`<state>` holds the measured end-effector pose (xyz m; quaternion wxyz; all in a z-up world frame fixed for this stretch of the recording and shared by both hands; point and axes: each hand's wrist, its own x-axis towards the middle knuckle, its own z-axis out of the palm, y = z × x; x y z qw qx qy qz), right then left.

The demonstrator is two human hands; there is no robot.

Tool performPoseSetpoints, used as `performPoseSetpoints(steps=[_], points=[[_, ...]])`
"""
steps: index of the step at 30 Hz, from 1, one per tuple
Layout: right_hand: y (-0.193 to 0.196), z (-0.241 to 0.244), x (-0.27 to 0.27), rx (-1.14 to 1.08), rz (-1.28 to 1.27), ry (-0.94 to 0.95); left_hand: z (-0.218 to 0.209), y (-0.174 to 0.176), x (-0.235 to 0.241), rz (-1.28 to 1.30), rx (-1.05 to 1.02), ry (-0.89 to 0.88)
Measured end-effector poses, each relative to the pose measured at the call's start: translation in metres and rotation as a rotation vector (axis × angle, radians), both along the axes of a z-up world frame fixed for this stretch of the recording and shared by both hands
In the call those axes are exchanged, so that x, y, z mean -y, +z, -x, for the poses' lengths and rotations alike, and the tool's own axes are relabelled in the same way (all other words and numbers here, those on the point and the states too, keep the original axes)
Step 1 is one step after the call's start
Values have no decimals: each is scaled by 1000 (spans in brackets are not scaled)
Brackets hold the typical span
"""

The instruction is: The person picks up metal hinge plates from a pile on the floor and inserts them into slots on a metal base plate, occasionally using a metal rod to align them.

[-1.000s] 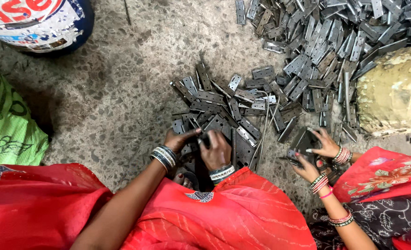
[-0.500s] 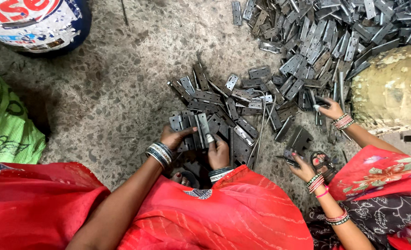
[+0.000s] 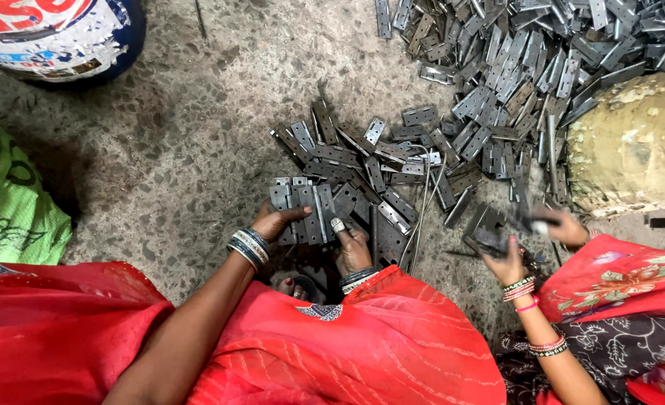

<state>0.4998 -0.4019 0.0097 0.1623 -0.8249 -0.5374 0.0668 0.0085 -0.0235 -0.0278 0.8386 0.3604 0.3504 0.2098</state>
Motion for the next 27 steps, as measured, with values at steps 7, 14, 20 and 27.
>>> performPoseSetpoints(steps=[7, 14, 20, 27], points=[[-29, -35, 18, 2609, 678, 1389, 4, -37, -7, 94, -246, 87], [-19, 31, -70, 190, 107, 179, 18, -34, -10, 392, 79, 135], [-57, 228, -343, 65, 86, 109, 27, -2, -14, 354, -140, 107], [-39, 214, -388, 188, 193, 203, 30, 24, -16, 264, -183, 176]])
